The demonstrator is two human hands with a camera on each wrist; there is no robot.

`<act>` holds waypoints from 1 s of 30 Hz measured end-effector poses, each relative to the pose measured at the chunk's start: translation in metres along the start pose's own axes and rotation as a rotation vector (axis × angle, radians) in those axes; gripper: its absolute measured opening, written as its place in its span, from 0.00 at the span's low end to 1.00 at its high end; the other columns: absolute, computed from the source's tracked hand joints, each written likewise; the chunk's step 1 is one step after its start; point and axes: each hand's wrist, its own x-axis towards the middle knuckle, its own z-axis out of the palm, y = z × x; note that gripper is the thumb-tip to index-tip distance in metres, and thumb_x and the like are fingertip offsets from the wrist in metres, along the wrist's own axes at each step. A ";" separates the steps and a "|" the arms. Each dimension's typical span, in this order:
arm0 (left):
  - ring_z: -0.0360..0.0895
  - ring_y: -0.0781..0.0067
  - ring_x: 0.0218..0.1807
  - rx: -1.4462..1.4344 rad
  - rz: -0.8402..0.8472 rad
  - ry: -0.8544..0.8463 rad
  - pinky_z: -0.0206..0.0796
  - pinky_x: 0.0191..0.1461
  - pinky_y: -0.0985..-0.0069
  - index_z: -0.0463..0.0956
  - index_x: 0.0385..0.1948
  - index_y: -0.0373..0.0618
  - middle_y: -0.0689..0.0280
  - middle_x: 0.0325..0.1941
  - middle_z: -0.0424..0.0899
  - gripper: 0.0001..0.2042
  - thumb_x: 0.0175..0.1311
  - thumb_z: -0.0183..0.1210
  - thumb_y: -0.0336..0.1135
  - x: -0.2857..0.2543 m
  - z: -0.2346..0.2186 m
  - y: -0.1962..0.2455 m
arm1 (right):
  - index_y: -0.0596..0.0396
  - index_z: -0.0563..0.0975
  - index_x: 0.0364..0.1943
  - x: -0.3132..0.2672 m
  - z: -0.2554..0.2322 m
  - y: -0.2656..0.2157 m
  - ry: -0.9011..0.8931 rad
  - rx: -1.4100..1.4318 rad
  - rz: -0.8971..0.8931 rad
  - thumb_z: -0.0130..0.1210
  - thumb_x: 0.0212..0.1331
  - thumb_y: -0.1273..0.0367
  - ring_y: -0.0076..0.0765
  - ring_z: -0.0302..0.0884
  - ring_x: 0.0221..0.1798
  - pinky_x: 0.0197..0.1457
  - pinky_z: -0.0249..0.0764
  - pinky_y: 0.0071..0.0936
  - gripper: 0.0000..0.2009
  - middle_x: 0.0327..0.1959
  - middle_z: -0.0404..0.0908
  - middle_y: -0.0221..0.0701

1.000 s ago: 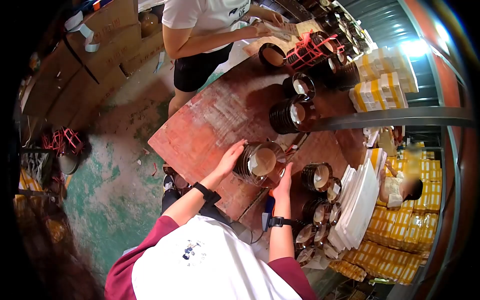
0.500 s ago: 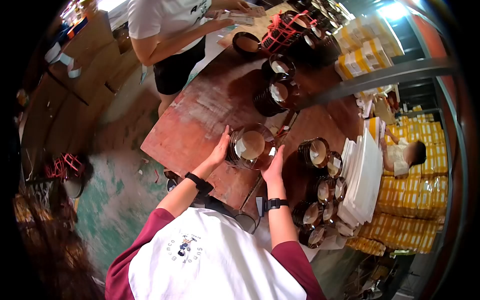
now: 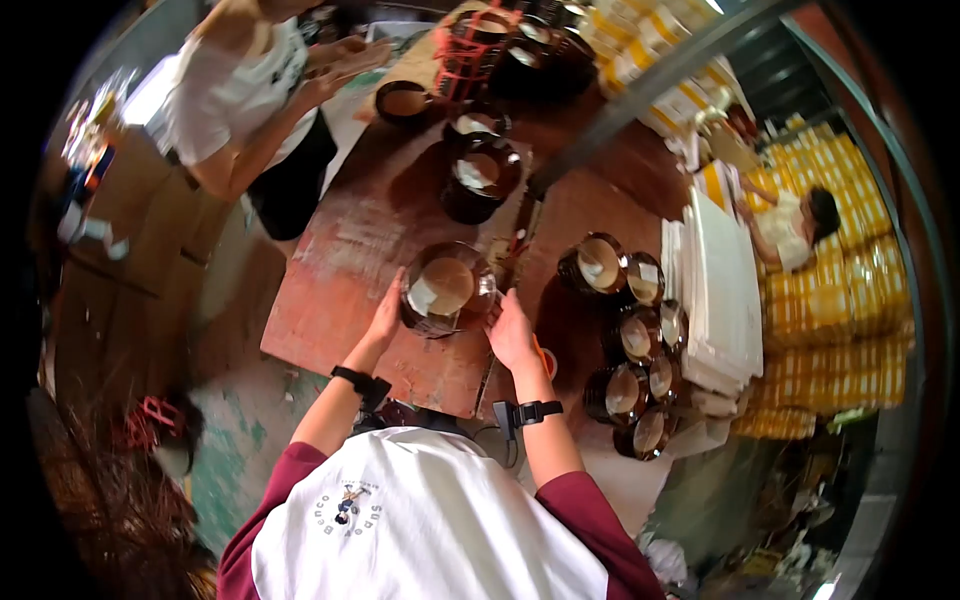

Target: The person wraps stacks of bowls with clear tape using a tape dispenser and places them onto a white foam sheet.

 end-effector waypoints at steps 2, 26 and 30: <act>0.54 0.68 0.80 -0.002 -0.018 -0.009 0.45 0.79 0.70 0.58 0.76 0.44 0.63 0.79 0.60 0.28 0.81 0.40 0.51 -0.005 -0.009 0.003 | 0.57 0.72 0.64 -0.020 -0.018 0.011 0.145 -0.188 -0.214 0.51 0.74 0.55 0.28 0.70 0.67 0.71 0.65 0.34 0.24 0.62 0.77 0.29; 0.86 0.71 0.38 0.116 -0.436 0.093 0.76 0.42 0.77 0.78 0.47 0.34 0.61 0.36 0.86 0.10 0.69 0.61 0.28 -0.146 -0.029 0.069 | 0.67 0.73 0.51 -0.058 -0.138 0.088 0.858 -1.663 -0.393 0.67 0.57 0.63 0.65 0.78 0.51 0.56 0.73 0.51 0.24 0.45 0.82 0.54; 0.84 0.73 0.43 0.280 -0.461 -0.054 0.75 0.47 0.76 0.78 0.48 0.35 0.61 0.40 0.86 0.10 0.71 0.58 0.30 -0.151 -0.035 0.058 | 0.63 0.69 0.59 -0.101 -0.098 0.063 0.601 -1.584 -0.437 0.65 0.59 0.62 0.65 0.78 0.55 0.57 0.74 0.50 0.28 0.49 0.81 0.55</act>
